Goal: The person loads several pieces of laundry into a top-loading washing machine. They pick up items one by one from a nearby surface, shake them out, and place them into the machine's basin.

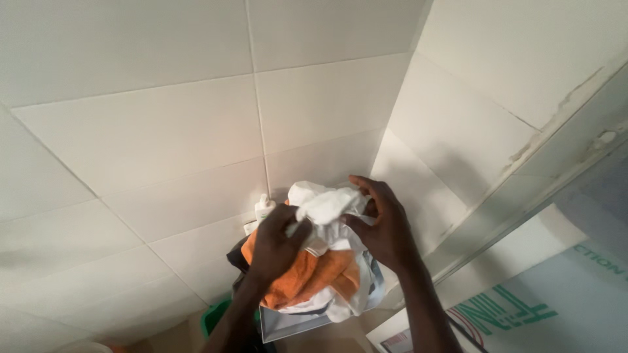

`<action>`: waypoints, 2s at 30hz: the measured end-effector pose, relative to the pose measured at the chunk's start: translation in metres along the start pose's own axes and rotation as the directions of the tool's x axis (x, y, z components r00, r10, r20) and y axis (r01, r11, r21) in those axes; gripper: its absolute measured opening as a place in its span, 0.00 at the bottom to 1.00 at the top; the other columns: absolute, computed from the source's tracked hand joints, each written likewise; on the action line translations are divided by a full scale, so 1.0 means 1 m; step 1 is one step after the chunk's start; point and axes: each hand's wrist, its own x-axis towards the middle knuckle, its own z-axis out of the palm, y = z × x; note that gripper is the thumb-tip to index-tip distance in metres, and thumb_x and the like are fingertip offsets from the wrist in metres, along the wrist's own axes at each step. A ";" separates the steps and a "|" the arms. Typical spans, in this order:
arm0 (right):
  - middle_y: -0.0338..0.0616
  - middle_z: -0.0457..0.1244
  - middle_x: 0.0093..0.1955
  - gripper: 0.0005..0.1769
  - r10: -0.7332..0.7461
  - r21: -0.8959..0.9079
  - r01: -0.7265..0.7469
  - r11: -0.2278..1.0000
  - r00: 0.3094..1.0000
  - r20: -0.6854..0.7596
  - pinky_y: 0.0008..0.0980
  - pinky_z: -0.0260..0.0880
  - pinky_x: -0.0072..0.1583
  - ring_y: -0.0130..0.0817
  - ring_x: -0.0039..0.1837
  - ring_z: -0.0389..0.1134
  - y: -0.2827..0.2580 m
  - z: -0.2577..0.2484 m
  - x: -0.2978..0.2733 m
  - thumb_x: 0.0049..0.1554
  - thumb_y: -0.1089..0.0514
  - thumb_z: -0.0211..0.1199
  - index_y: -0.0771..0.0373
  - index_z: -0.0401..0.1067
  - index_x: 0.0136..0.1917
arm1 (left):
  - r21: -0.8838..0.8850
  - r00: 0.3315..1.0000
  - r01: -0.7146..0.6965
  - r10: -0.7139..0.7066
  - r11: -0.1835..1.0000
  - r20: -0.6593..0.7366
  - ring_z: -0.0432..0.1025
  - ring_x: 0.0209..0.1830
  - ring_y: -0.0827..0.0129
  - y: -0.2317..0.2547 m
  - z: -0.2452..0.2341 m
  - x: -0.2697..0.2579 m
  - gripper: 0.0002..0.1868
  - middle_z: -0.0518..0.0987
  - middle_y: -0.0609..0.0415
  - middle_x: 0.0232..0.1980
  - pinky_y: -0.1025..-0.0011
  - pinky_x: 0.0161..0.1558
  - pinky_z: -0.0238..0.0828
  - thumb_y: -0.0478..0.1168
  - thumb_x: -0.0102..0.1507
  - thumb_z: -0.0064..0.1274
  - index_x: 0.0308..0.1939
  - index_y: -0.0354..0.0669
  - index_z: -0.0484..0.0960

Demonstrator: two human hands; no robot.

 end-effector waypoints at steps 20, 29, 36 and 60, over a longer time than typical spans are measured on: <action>0.38 0.66 0.48 0.09 0.270 0.880 -0.195 0.433 0.960 0.080 0.31 0.67 0.58 0.28 0.53 0.67 0.034 -0.058 -0.009 0.64 0.57 0.57 0.61 0.70 0.56 | -0.789 0.919 0.358 -0.338 0.500 0.203 0.74 0.58 0.64 0.091 0.014 0.007 0.26 0.79 0.51 0.60 0.62 0.61 0.70 0.49 0.72 0.35 0.70 0.39 0.69; 0.34 0.64 0.46 0.11 0.226 0.711 -0.140 0.689 0.974 -0.027 0.24 0.65 0.54 0.21 0.50 0.64 0.061 -0.072 -0.004 0.62 0.57 0.60 0.60 0.70 0.57 | 0.043 0.998 0.068 -0.067 0.997 -0.012 0.76 0.47 0.73 0.047 -0.009 -0.006 0.22 0.83 0.54 0.46 0.72 0.54 0.71 0.46 0.74 0.35 0.60 0.36 0.78; 0.30 0.56 0.41 0.15 0.173 0.464 -0.100 0.880 0.978 -0.118 0.21 0.53 0.46 0.18 0.42 0.52 0.070 -0.076 -0.008 0.64 0.55 0.59 0.62 0.74 0.62 | 0.143 0.933 0.226 -0.172 0.964 -0.316 0.71 0.35 0.74 0.044 -0.036 -0.016 0.22 0.80 0.56 0.35 0.70 0.40 0.71 0.48 0.75 0.36 0.51 0.35 0.81; 0.41 0.71 0.54 0.20 0.170 0.236 -0.187 0.954 0.981 0.087 0.37 0.73 0.46 0.34 0.49 0.74 0.073 -0.079 -0.045 0.55 0.53 0.73 0.63 0.76 0.57 | -0.171 0.928 0.055 -0.113 0.984 -0.354 0.81 0.43 0.64 0.131 -0.027 -0.023 0.21 0.85 0.43 0.47 0.67 0.46 0.79 0.48 0.74 0.29 0.53 0.34 0.71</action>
